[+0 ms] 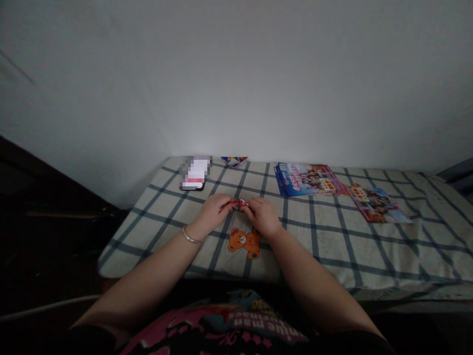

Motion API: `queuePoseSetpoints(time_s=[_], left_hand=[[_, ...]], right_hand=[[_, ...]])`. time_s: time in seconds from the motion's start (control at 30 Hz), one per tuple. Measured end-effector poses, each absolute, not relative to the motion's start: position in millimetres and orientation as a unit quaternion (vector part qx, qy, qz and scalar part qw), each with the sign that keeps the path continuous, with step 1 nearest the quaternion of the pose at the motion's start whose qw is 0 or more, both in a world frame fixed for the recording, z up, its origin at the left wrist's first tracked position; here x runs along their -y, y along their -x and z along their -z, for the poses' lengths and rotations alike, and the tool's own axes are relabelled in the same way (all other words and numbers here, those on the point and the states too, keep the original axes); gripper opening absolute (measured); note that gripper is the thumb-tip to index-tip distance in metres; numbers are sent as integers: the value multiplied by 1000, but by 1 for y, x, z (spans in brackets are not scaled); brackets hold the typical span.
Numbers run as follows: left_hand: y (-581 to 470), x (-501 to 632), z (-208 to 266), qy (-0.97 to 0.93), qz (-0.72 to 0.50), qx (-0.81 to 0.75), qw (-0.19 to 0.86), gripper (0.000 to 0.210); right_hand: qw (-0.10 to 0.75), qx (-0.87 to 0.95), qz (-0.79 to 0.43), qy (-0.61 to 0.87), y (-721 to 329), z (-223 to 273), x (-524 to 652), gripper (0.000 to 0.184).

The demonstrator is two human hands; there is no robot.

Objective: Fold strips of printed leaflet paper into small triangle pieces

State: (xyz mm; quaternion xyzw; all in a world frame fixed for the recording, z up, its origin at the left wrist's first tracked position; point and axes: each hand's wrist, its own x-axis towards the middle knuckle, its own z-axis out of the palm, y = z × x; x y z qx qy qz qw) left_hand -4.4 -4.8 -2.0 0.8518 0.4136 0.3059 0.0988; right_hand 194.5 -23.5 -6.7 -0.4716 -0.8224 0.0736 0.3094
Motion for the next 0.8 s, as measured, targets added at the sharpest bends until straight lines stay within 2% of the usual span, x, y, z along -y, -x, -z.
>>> queuePoseSetpoints(time_s=[0.23,0.5,0.63,0.8], left_hand=[[4,6,1,-867,-330,-364,80,21],[2,16,-6,-878,-352,-322,48,14],[2,15,-6,-870,-357,-339,36,16],[4,12,-5,-852,-368,-373,11,17]], right_hand=[[328,819,-147,448,-196,12,19,13],[280,847,-61,448,-193,10,21,20],[310,830,-68,459,-194,13,18,15],[386,804,-110,438,-194,4,19,12]])
